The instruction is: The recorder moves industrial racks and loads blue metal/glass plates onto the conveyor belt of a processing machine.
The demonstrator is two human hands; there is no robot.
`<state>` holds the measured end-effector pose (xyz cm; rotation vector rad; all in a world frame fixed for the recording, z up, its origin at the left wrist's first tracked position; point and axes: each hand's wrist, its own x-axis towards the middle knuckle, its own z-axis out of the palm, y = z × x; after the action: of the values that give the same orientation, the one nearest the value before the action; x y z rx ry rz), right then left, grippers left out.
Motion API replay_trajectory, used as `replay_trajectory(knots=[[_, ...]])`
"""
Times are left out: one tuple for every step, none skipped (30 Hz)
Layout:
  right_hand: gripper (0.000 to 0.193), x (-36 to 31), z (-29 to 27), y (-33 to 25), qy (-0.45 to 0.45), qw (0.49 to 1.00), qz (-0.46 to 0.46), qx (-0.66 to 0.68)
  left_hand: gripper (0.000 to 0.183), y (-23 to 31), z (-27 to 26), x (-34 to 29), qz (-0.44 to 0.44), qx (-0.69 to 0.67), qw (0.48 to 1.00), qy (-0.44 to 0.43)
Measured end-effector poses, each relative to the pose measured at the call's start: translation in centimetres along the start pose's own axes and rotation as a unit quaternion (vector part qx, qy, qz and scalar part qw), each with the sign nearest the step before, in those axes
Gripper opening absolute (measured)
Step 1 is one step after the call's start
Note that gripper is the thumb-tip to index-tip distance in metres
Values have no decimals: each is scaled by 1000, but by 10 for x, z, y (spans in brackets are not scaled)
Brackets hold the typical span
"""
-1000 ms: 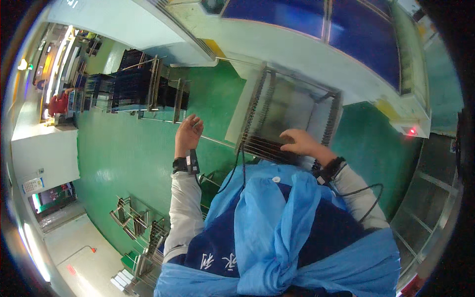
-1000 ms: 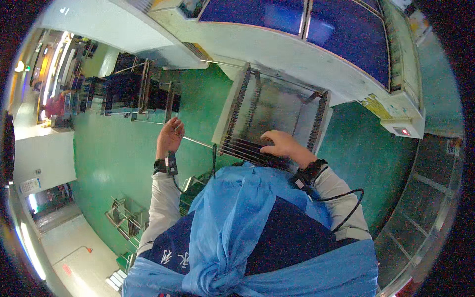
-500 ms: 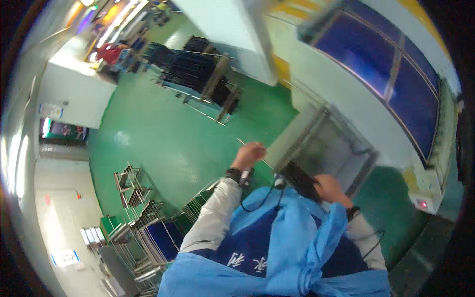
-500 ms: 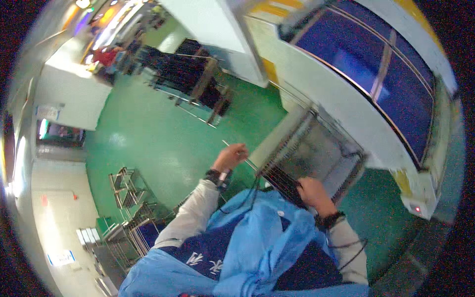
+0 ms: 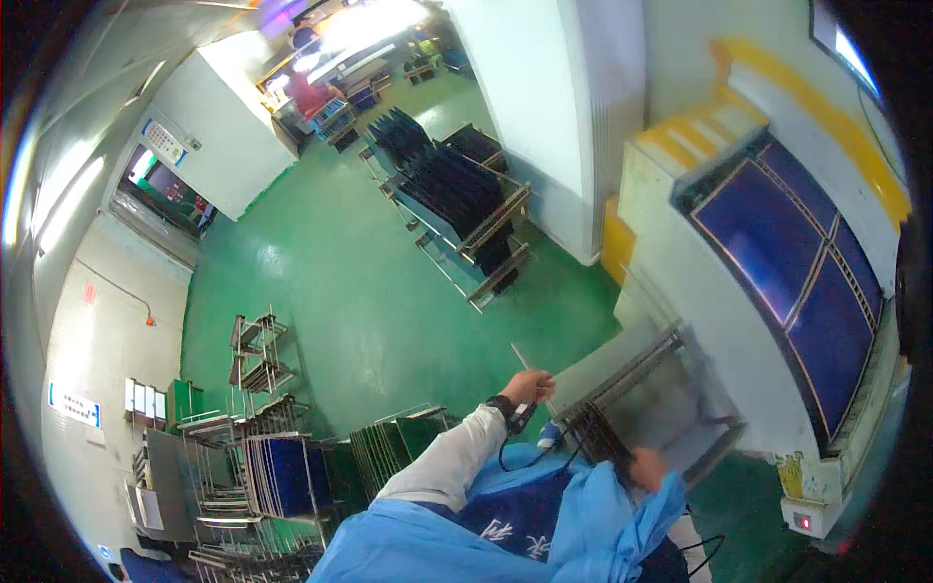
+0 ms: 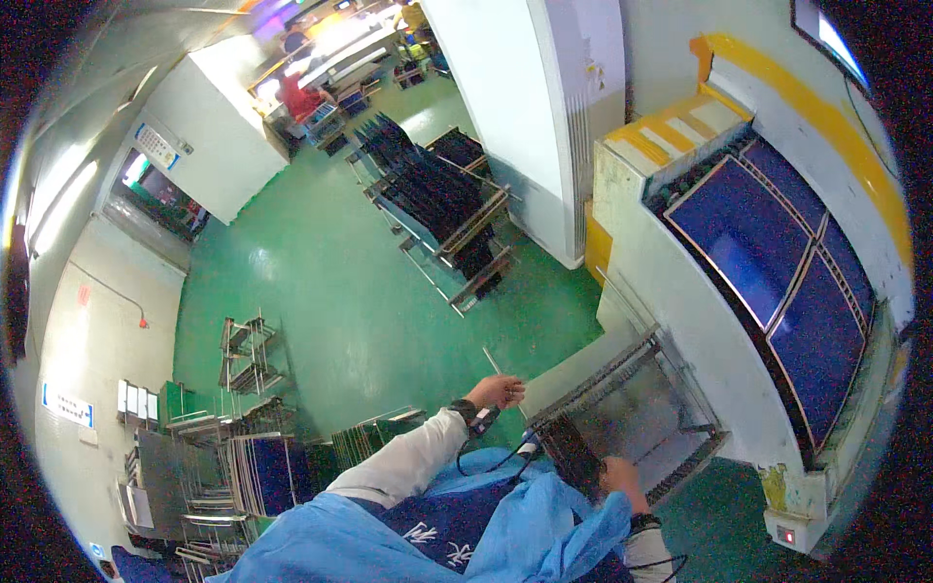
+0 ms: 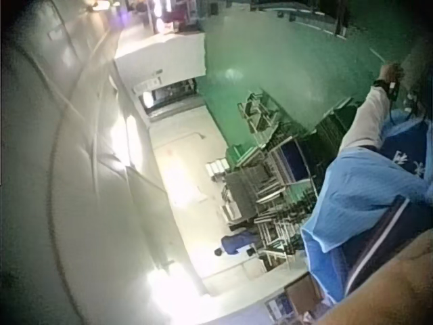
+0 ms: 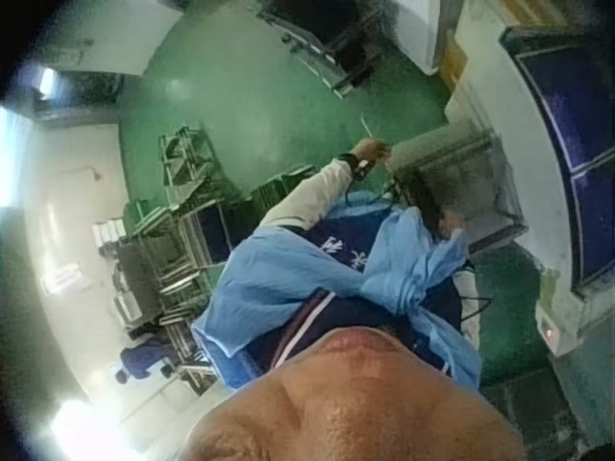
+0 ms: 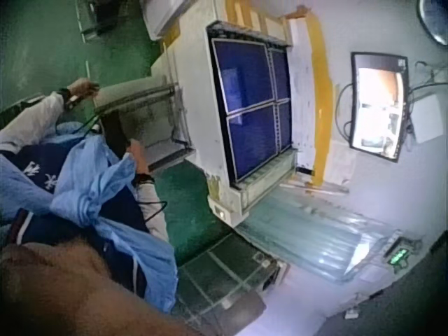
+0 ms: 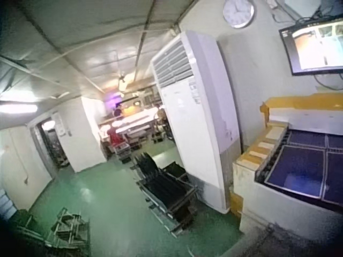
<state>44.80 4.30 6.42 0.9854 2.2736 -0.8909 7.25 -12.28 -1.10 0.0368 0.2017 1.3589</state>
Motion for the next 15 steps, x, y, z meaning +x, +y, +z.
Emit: replay_trajectory(knots=[[32,1,-1,-1,-21,998,63,-11,24,-10,-5,0,49,154,917,366],[32,1,-1,-1,-16,998,61,-14,24,-9,-8,-3,60,170,916,358],[33,2,1,0,-5,999,48,-6,19,-12,-10,-7,52,199,906,370],[35,2,2,2,6,1000,23,3,14,-15,-10,-11,36,236,891,387],[35,3,4,4,10,999,33,-1,14,-17,-11,-13,49,228,895,379],[35,4,5,6,7,1000,20,-5,16,-20,-11,-15,43,258,882,391],[36,6,6,9,0,1000,26,-7,18,-22,-13,-17,36,288,868,404],[36,7,5,11,7,1000,6,-12,21,-25,-15,-20,36,325,858,396],[38,7,5,12,-1,1000,3,12,20,-28,-19,-25,34,424,821,380],[39,6,4,12,-8,999,4,36,20,-30,-24,-30,34,447,811,376],[39,6,3,11,-7,999,0,33,16,-34,-31,-34,76,271,884,373],[35,5,3,9,24,999,-16,29,14,-34,-38,-37,100,79,916,382],[33,5,1,7,44,998,-41,21,14,-29,-47,-37,37,326,856,399],[33,6,-1,5,59,997,-34,23,14,-23,-57,-37,-18,488,774,403],[35,6,-2,3,9,999,8,44,15,-28,-67,-39,1,357,810,465]])
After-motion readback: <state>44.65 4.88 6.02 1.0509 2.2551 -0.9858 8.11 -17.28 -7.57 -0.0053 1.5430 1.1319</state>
